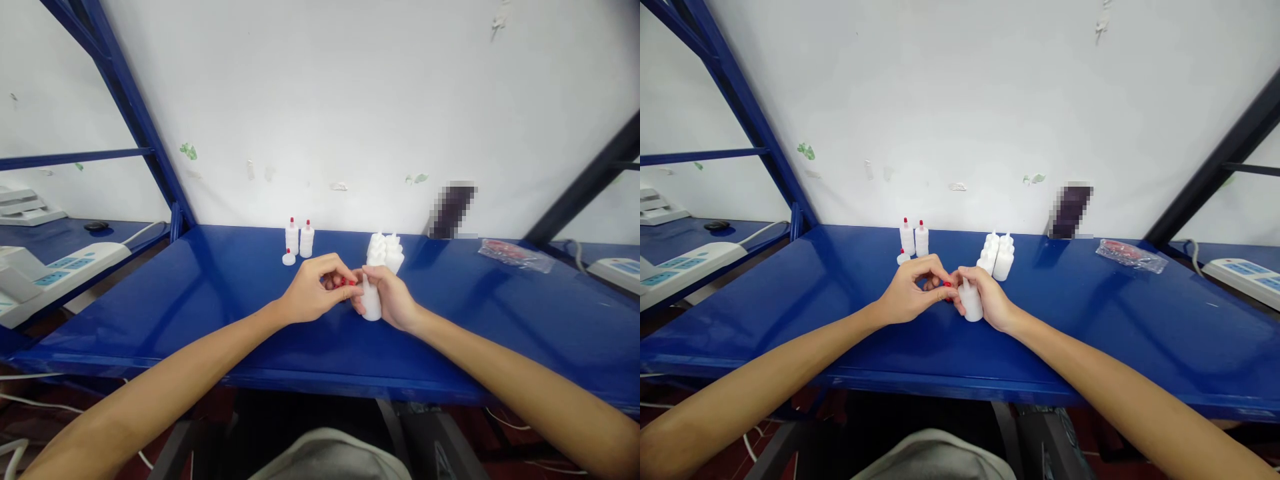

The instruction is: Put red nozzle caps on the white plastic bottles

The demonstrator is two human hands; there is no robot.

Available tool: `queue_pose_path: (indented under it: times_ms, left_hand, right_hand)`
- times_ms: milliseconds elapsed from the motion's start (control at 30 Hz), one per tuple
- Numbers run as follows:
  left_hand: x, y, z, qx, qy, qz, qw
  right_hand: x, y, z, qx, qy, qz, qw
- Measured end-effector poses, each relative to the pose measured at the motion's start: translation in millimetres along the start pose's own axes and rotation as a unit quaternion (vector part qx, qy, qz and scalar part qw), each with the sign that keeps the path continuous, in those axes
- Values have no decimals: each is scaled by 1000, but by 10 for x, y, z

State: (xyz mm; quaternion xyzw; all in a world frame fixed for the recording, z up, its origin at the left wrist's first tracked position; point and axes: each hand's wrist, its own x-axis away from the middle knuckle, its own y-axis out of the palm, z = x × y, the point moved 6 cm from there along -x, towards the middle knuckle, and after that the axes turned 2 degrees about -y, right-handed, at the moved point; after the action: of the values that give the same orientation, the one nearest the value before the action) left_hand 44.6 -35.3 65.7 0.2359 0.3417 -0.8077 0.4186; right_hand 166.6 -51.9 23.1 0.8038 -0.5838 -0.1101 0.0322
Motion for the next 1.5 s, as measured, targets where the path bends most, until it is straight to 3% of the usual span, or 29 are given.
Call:
queue_pose_path:
  times_ms: [167, 400, 533, 700, 1000, 1367, 1500]
  left_hand:
    - [15, 70, -93, 71, -77, -12, 994]
    - [66, 165, -273, 101, -135, -36, 985]
    - [69, 136, -268, 120, -117, -3, 986]
    - [75, 187, -247, 103, -144, -54, 983]
    - [57, 237, -326, 141, -164, -89, 972]
    - [53, 161, -272, 90, -126, -121, 980]
    - [45, 172, -244, 70, -104, -122, 985]
  right_hand:
    - [-21, 35, 98, 74, -15, -32, 997]
    - [0, 50, 134, 148, -24, -49, 987]
    - [20, 89, 62, 204, -41, -65, 976]
    - [24, 134, 10, 207, -46, -84, 974]
    - [43, 103, 6, 171, -66, -87, 979]
    - [96, 158, -19, 105, -15, -69, 992]
    - [59, 125, -2, 105, -34, -49, 993]
